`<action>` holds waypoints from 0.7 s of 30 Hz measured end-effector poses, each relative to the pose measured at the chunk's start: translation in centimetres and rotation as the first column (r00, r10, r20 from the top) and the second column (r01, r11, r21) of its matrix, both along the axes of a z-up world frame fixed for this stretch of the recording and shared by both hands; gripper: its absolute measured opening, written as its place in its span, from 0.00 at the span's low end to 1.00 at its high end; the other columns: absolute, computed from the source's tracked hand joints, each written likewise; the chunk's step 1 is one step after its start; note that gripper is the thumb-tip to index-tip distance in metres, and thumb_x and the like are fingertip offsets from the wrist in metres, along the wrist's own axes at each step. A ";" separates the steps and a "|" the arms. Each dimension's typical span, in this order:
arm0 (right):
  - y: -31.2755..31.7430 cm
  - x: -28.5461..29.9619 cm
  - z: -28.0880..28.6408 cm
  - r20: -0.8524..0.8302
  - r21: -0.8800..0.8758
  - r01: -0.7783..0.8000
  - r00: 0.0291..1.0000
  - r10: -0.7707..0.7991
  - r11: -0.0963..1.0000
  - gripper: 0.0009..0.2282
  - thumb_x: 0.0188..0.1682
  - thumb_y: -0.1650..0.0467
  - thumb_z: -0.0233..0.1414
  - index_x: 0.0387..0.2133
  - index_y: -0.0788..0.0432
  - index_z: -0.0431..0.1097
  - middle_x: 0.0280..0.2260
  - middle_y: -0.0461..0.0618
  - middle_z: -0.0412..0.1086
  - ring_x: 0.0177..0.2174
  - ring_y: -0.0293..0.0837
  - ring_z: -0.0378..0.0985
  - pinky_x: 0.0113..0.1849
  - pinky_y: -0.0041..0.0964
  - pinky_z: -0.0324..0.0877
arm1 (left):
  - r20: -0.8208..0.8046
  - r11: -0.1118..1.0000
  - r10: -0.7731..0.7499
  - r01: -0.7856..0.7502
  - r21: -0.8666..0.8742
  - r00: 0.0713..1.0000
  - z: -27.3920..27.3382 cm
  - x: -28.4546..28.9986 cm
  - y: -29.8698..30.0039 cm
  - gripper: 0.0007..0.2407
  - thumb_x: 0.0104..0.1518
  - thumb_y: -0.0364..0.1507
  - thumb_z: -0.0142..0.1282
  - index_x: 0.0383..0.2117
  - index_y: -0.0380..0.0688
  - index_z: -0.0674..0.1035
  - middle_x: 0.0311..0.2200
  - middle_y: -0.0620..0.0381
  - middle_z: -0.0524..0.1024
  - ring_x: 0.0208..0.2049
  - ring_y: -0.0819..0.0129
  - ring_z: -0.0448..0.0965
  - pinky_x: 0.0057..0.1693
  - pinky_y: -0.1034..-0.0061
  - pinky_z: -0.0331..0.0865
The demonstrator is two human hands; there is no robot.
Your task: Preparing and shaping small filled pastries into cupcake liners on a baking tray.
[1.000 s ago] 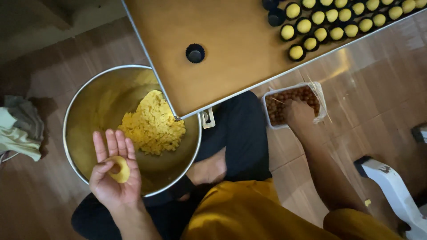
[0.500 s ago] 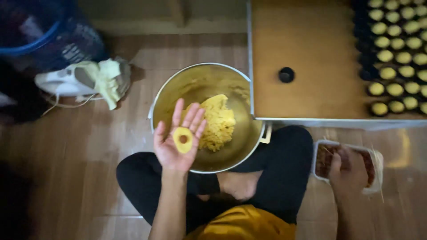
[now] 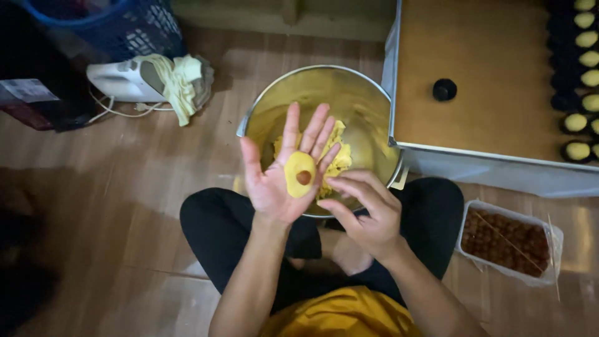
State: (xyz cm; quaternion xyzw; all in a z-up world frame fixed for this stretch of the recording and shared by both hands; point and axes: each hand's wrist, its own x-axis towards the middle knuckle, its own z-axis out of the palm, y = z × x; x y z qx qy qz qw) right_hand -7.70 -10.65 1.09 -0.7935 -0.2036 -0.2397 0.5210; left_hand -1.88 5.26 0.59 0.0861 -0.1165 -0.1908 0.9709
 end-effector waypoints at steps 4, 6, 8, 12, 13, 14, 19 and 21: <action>1.3 0.9 0.0 0.045 -0.017 0.015 0.999 -0.014 1.000 0.13 0.40 0.76 0.68 0.39 0.61 0.77 0.40 0.52 0.75 0.35 0.42 0.81 0.37 0.31 0.77 | 0.088 0.998 0.004 -0.009 0.060 0.996 1.1 -0.2 -0.3 0.38 0.60 0.61 0.35 0.76 0.59 0.48 0.78 0.47 0.39 0.78 0.55 0.40 0.78 0.60 0.39; 1.8 1.2 -0.1 0.095 -0.024 0.058 0.994 -0.056 0.998 0.12 0.43 0.77 0.66 0.40 0.60 0.78 0.39 0.50 0.75 0.37 0.42 0.81 0.39 0.32 0.76 | 0.218 0.990 -0.020 -0.012 0.144 0.976 1.5 -0.4 -0.4 0.38 0.62 0.61 0.30 0.76 0.57 0.47 0.78 0.45 0.42 0.79 0.55 0.42 0.78 0.61 0.39; 2.3 1.1 0.7 0.143 -0.044 0.054 0.989 -0.048 0.998 0.12 0.44 0.78 0.66 0.41 0.60 0.77 0.40 0.50 0.75 0.39 0.43 0.81 0.42 0.35 0.76 | 0.301 0.974 -0.039 -0.031 0.224 0.953 1.5 -0.7 0.0 0.37 0.65 0.59 0.29 0.77 0.53 0.47 0.77 0.43 0.44 0.79 0.53 0.44 0.79 0.60 0.40; 3.1 0.4 1.8 0.054 -0.059 -0.075 0.995 0.079 0.995 0.12 0.44 0.78 0.65 0.42 0.61 0.77 0.39 0.51 0.75 0.37 0.41 0.80 0.38 0.32 0.75 | 0.349 0.958 -0.084 -0.021 0.286 0.933 0.0 -1.2 1.3 0.35 0.73 0.54 0.25 0.76 0.38 0.51 0.75 0.35 0.51 0.76 0.45 0.52 0.79 0.55 0.45; 3.0 0.2 1.7 0.057 -0.061 -0.085 0.994 0.089 0.995 0.12 0.44 0.78 0.65 0.42 0.61 0.77 0.39 0.51 0.75 0.37 0.41 0.80 0.38 0.32 0.75 | 0.352 0.958 -0.074 -0.031 0.285 0.933 0.0 -1.5 1.5 0.35 0.73 0.54 0.25 0.76 0.38 0.51 0.75 0.35 0.51 0.76 0.45 0.52 0.79 0.55 0.45; 2.9 0.0 1.6 0.022 -0.029 -0.064 0.998 0.065 0.998 0.13 0.44 0.78 0.65 0.43 0.61 0.77 0.40 0.50 0.76 0.37 0.39 0.80 0.37 0.30 0.75 | 0.336 0.965 -0.056 -0.036 0.261 0.940 -0.1 -1.8 1.7 0.34 0.73 0.54 0.24 0.76 0.40 0.50 0.75 0.35 0.51 0.76 0.45 0.52 0.79 0.55 0.46; 2.6 0.9 1.2 -0.074 0.076 -0.117 0.990 0.122 0.990 0.19 0.43 0.78 0.64 0.50 0.62 0.74 0.43 0.49 0.75 0.38 0.37 0.79 0.37 0.28 0.73 | 0.304 0.950 -0.009 -0.087 0.301 0.953 1.3 -2.7 2.1 0.33 0.69 0.53 0.23 0.76 0.47 0.46 0.75 0.39 0.49 0.76 0.50 0.50 0.77 0.56 0.45; 2.5 1.5 1.0 -0.146 0.066 -0.193 0.969 0.201 0.979 0.22 0.43 0.78 0.64 0.53 0.61 0.73 0.46 0.49 0.72 0.41 0.38 0.76 0.39 0.28 0.73 | 0.322 0.907 0.021 -0.154 0.392 0.946 1.5 -2.8 2.0 0.34 0.68 0.53 0.23 0.76 0.50 0.40 0.76 0.41 0.46 0.76 0.52 0.50 0.77 0.57 0.44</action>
